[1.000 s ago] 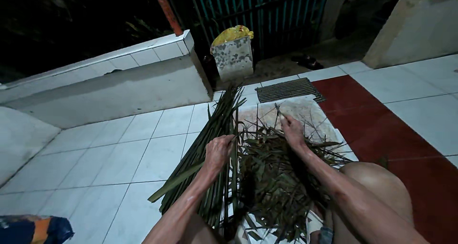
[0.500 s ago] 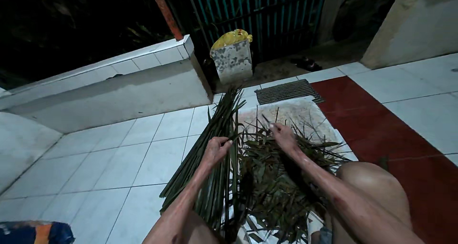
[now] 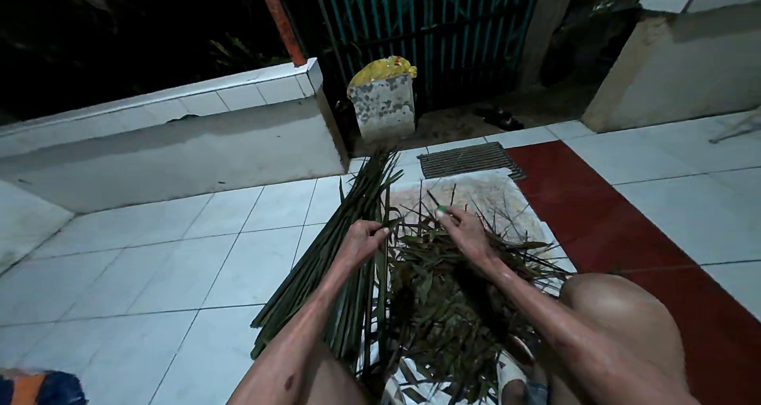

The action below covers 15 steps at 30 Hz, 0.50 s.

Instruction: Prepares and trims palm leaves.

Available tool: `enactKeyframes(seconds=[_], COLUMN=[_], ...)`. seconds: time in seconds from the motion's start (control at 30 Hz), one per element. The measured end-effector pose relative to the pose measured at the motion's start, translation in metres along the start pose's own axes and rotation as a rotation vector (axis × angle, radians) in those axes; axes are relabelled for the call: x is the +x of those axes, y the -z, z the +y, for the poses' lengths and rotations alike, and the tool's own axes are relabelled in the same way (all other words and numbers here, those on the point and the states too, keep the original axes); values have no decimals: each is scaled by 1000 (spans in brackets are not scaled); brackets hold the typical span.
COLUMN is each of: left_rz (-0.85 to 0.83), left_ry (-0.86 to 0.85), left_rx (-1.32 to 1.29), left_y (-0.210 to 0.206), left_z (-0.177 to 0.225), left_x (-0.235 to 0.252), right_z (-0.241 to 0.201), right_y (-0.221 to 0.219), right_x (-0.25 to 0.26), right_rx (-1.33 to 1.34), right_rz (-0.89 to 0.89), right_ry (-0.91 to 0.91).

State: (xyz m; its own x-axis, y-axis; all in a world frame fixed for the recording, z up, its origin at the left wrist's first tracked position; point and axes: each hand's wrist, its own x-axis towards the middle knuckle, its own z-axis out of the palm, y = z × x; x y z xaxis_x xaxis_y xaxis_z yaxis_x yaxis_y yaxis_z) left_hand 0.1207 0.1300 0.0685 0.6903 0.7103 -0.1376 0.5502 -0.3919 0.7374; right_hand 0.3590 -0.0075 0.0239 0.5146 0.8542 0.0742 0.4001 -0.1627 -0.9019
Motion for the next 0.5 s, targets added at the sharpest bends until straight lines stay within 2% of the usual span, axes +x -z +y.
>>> enactKeyframes(seconds=[0.17,0.3,0.5], left_rz=[-98,-164,-289], left_ry=[-102,-164,-124], left_rx=[-42,-62,-173], left_y=[-12,-18,-9], left_z=[14,19,6], left_x=[3,3,-5], right_z=[-17,-26,-16], right_y=[-4,-5,-2], right_x=[-7,-6,8], right_rx=[66,97,53], right_rz=[-49,24,90], right_ry=[-26,-55,-73])
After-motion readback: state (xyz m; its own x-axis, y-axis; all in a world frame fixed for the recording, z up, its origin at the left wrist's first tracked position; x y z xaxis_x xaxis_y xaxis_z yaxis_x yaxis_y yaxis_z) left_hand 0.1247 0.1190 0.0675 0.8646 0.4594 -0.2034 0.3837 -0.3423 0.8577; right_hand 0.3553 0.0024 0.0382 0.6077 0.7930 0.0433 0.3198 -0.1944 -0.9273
